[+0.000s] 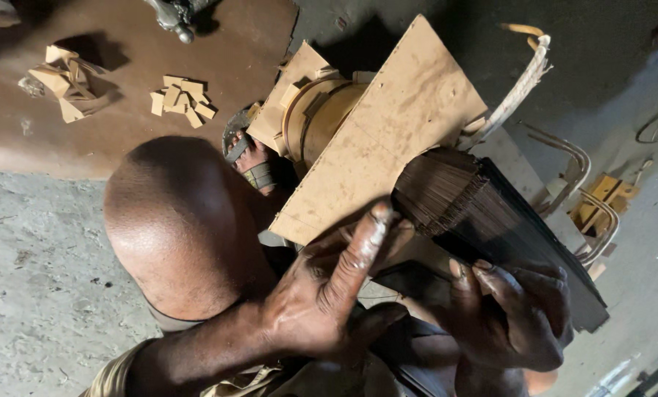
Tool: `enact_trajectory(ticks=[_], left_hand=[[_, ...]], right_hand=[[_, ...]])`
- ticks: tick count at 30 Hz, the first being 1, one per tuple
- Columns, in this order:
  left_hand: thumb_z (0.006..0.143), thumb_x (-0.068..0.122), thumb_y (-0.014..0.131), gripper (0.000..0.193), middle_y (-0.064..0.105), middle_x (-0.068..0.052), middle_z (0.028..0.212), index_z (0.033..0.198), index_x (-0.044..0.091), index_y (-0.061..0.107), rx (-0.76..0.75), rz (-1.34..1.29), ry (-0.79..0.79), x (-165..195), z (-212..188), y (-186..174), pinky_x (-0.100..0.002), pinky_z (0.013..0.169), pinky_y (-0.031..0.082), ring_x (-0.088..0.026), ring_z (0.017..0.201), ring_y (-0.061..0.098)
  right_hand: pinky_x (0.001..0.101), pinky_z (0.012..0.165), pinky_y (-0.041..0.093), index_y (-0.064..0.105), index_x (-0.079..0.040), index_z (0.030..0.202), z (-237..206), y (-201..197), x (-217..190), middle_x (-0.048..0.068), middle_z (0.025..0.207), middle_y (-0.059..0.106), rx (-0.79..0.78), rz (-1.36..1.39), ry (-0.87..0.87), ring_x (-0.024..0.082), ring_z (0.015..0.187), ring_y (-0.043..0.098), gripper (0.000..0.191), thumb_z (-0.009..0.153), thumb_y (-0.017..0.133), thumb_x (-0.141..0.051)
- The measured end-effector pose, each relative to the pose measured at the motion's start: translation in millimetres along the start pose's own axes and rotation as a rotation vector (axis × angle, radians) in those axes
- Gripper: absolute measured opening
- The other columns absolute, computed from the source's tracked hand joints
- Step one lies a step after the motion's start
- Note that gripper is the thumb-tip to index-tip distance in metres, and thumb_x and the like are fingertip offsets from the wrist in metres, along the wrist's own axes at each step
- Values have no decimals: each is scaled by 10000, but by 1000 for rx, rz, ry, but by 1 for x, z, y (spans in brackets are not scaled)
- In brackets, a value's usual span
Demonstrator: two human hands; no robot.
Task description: The person sits on the floor holding a wooden jig containing a large bundle of thin dark strips. They use a flat metal file to file the edges of the bundle, repeatedly repositioning the jig and running the file along the strip ends, then press and align the strips by hand.
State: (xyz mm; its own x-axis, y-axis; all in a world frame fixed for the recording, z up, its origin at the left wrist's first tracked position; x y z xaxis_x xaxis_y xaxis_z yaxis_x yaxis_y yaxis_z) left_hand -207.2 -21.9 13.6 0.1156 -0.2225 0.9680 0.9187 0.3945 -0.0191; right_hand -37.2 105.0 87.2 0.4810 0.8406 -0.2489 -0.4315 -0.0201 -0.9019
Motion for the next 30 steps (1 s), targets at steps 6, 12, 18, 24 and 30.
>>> enact_trajectory(ticks=[6,12,18,24,30], left_hand=[[869,255,867,1062,589,-226,1434,1648,41,178,-29,-25,-9,3,4,-7,-488,1171,487,-408,1347,609],[791,297,886,984,595,-265,1337,1543,17,316,-61,-39,-37,6,16,-15,-507,1048,539,-438,1225,635],[754,272,873,925,636,-215,1203,1491,16,377,-121,-94,-127,5,25,-19,-474,947,564,-404,1095,667],[782,241,872,892,627,-207,1238,1489,18,376,-83,-110,-82,4,20,-20,-470,1005,549,-401,1129,659],[888,173,834,736,636,-164,1382,1483,51,419,137,-82,-200,-2,11,-18,-384,1094,561,-323,1264,673]], right_hand=[[347,674,523,675,-35,960,3,-1,0,70,898,610,-30,-54,-31,234,782,622,286,874,901,-187],[302,712,513,686,-46,998,4,-3,-1,49,981,631,-68,-12,19,180,824,659,231,1003,874,-179],[351,773,531,684,-53,1013,6,1,-2,59,1007,631,-77,-13,-19,204,861,645,253,972,899,-180],[374,810,530,689,-69,1044,7,6,-4,67,1030,625,-79,-11,-22,231,907,633,232,978,895,-153],[396,848,529,694,-85,1075,6,11,-7,75,1052,618,-82,-6,-33,258,952,621,221,984,891,-126]])
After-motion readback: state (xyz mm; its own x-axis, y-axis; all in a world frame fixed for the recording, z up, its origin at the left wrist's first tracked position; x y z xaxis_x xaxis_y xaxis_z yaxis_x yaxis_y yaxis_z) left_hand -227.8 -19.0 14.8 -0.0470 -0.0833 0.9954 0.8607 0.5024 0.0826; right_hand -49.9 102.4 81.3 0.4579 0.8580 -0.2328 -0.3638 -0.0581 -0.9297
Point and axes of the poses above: each hand's wrist, its own z-axis towards the middle knuckle, its own y-axis out of the palm, x = y × z, the point moved 5 cm from there along z, towards the middle knuckle
